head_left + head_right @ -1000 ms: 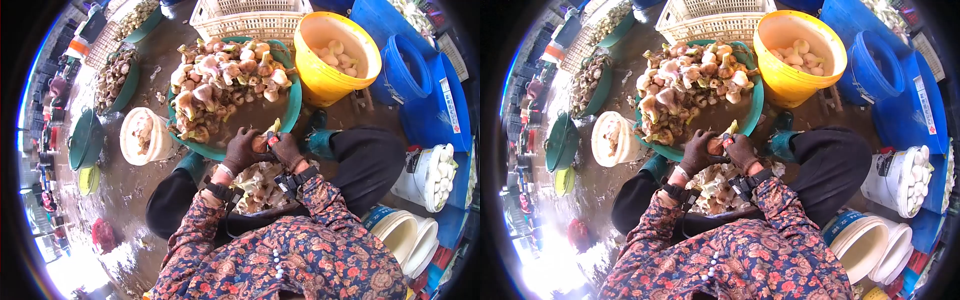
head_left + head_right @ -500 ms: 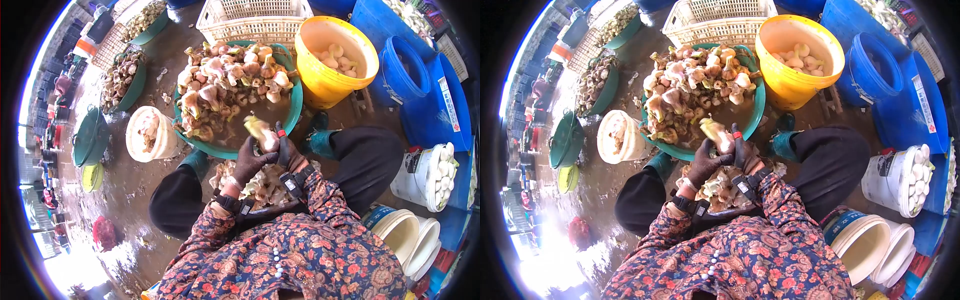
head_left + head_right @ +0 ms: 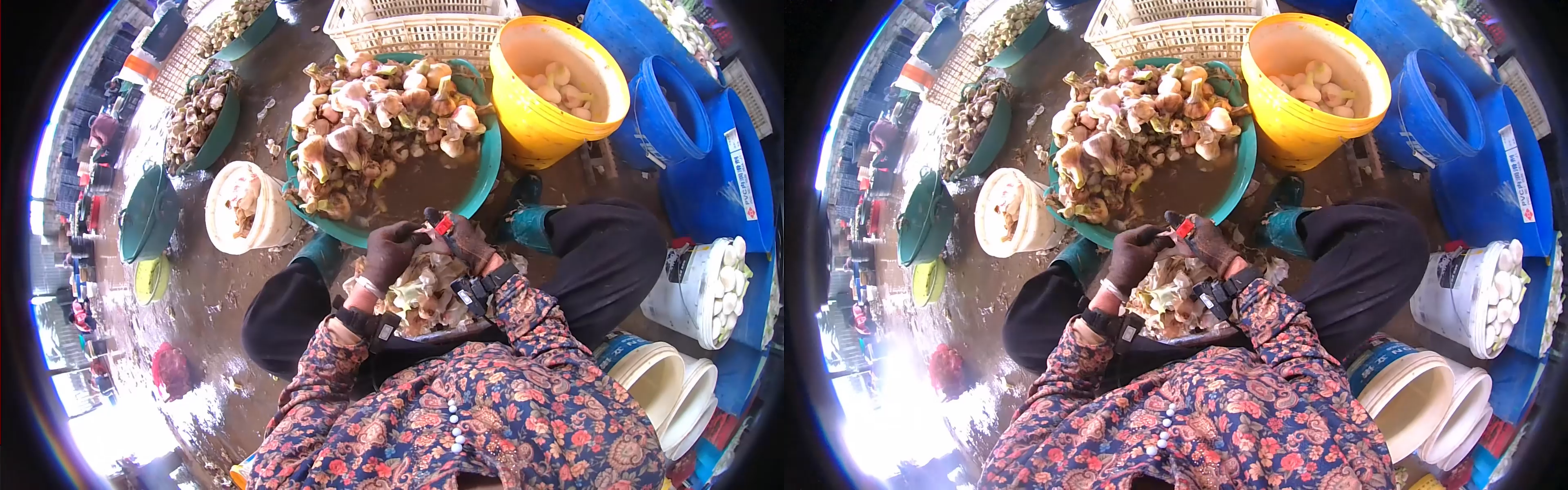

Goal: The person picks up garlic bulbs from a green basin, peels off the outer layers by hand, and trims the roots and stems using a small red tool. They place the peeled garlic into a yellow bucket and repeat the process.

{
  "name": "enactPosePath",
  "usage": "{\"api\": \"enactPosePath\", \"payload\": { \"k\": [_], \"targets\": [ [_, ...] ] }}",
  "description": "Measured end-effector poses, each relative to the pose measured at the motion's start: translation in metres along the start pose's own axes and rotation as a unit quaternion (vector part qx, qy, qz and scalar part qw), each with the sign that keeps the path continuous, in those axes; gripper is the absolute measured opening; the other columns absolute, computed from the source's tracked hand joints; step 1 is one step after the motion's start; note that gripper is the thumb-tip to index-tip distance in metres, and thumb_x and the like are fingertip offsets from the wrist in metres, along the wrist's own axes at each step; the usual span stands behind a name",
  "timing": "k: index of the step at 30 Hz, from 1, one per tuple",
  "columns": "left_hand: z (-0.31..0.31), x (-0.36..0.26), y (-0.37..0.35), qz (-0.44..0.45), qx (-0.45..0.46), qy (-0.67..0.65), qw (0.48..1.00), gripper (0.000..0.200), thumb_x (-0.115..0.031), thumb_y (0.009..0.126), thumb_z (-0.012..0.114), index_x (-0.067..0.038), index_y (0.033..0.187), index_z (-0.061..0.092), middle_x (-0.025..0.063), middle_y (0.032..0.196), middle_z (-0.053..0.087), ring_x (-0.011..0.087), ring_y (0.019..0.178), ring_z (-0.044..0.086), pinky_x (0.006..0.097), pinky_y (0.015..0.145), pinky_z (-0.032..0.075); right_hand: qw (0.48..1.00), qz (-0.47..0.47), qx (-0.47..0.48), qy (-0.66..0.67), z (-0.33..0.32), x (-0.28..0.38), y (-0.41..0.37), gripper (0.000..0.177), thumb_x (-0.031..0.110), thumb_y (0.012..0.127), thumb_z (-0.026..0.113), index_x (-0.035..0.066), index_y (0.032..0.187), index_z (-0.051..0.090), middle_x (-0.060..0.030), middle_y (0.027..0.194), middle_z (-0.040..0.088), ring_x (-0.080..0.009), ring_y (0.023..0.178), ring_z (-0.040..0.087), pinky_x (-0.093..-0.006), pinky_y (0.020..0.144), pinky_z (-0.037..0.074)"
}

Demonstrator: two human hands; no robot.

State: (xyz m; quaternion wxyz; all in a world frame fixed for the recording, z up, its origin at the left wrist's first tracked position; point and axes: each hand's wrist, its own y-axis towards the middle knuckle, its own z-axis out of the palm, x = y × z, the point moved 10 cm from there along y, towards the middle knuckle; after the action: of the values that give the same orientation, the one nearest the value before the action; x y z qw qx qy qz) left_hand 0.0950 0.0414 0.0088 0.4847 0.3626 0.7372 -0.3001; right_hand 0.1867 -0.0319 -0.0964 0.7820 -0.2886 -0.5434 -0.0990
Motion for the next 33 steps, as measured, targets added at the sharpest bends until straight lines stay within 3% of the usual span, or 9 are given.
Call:
{"api": "enactPosePath", "payload": {
  "k": [10,16,18,20,22,24,26,28,33],
  "targets": [
    [-0.011,0.048,-0.004,-0.165,-0.009,-0.25,0.954,0.023,-0.017,0.086,0.06,0.003,0.097,0.064,0.0059,0.09,0.065,0.0095,0.08,0.056,0.0242,0.075,0.046,0.984,-0.152,0.059,-0.07,0.034,0.081,-0.031,0.039,0.028,0.08,0.069,0.0,0.106,0.06,-0.0052,0.096,0.063,-0.0113,0.086,0.058,-0.0272,0.077,0.047],
    [-0.013,-0.008,-0.006,-0.02,0.04,-0.375,0.926,0.031,-0.015,0.094,0.044,0.003,0.118,0.05,0.0082,0.108,0.061,0.017,0.095,0.059,0.0259,0.084,0.045,0.953,-0.081,0.176,0.234,0.058,0.09,-0.039,0.059,0.021,0.076,0.072,0.0,0.124,0.046,-0.0091,0.116,0.054,-0.0154,0.102,0.054,-0.0293,0.087,0.045],
    [-0.03,0.002,-0.008,0.075,-0.017,-0.176,0.981,0.031,-0.015,0.092,0.048,0.003,0.117,0.051,0.0085,0.106,0.061,0.0174,0.096,0.059,0.0278,0.085,0.046,0.947,-0.04,0.194,0.254,0.062,0.088,-0.043,0.059,0.022,0.078,0.07,0.0,0.126,0.042,-0.0106,0.12,0.051,-0.0157,0.107,0.051,-0.0297,0.092,0.042],
    [-0.042,-0.015,-0.017,0.193,-0.082,0.182,0.961,0.027,-0.009,0.087,0.054,0.005,0.111,0.055,0.0077,0.1,0.064,0.0207,0.091,0.061,0.0308,0.082,0.047,0.985,-0.144,0.058,-0.069,0.035,0.094,-0.04,0.053,0.028,0.082,0.065,0.0,0.123,0.044,-0.0122,0.119,0.051,-0.0168,0.11,0.049,-0.0308,0.095,0.04],
    [-0.045,-0.009,-0.012,0.169,-0.098,0.182,0.964,0.029,-0.014,0.083,0.063,0.004,0.105,0.058,0.0059,0.095,0.065,0.0183,0.084,0.061,0.0288,0.076,0.048,0.945,-0.28,-0.002,-0.17,0.034,0.112,-0.049,0.042,0.024,0.083,0.063,0.001,0.116,0.051,-0.0114,0.114,0.053,-0.0172,0.104,0.052,-0.0312,0.089,0.043],
    [-0.019,0.075,-0.007,-0.223,-0.054,-0.344,0.911,0.025,-0.015,0.086,0.06,0.003,0.103,0.06,0.0076,0.095,0.064,0.0145,0.08,0.061,0.0254,0.072,0.049,0.742,-0.439,0.102,-0.496,0.09,0.124,-0.081,0.032,0.016,0.08,0.065,0.003,0.107,0.057,-0.0089,0.103,0.058,-0.0166,0.098,0.054,-0.0315,0.08,0.047],
    [-0.013,0.071,-0.011,-0.209,-0.059,-0.285,0.934,0.022,-0.018,0.089,0.057,0.001,0.098,0.062,0.0033,0.087,0.063,0.0094,0.073,0.058,0.0217,0.066,0.047,0.806,-0.368,0.066,-0.459,0.086,0.105,-0.068,0.019,0.009,0.079,0.063,0.005,0.097,0.061,-0.0039,0.092,0.061,-0.0139,0.091,0.054,-0.0298,0.076,0.046],
    [-0.024,0.087,-0.013,-0.173,-0.128,-0.342,0.915,0.025,-0.02,0.086,0.062,0.002,0.097,0.063,0.0032,0.086,0.063,0.0087,0.072,0.056,0.0228,0.064,0.045,0.985,-0.165,0.046,0.017,0.046,0.065,-0.036,0.012,0.009,0.081,0.062,0.004,0.092,0.061,-0.0002,0.081,0.06,-0.011,0.08,0.055,-0.0265,0.071,0.046],
    [-0.036,0.027,-0.021,-0.104,-0.184,-0.325,0.922,0.024,-0.021,0.088,0.059,0.002,0.093,0.063,0.0035,0.084,0.063,0.0093,0.074,0.056,0.0237,0.066,0.044,0.994,-0.063,-0.082,0.043,0.0,0.038,-0.02,0.014,0.018,0.085,0.062,0.005,0.088,0.063,0.0018,0.078,0.06,-0.0065,0.066,0.054,-0.0224,0.062,0.047]
  ]
}}
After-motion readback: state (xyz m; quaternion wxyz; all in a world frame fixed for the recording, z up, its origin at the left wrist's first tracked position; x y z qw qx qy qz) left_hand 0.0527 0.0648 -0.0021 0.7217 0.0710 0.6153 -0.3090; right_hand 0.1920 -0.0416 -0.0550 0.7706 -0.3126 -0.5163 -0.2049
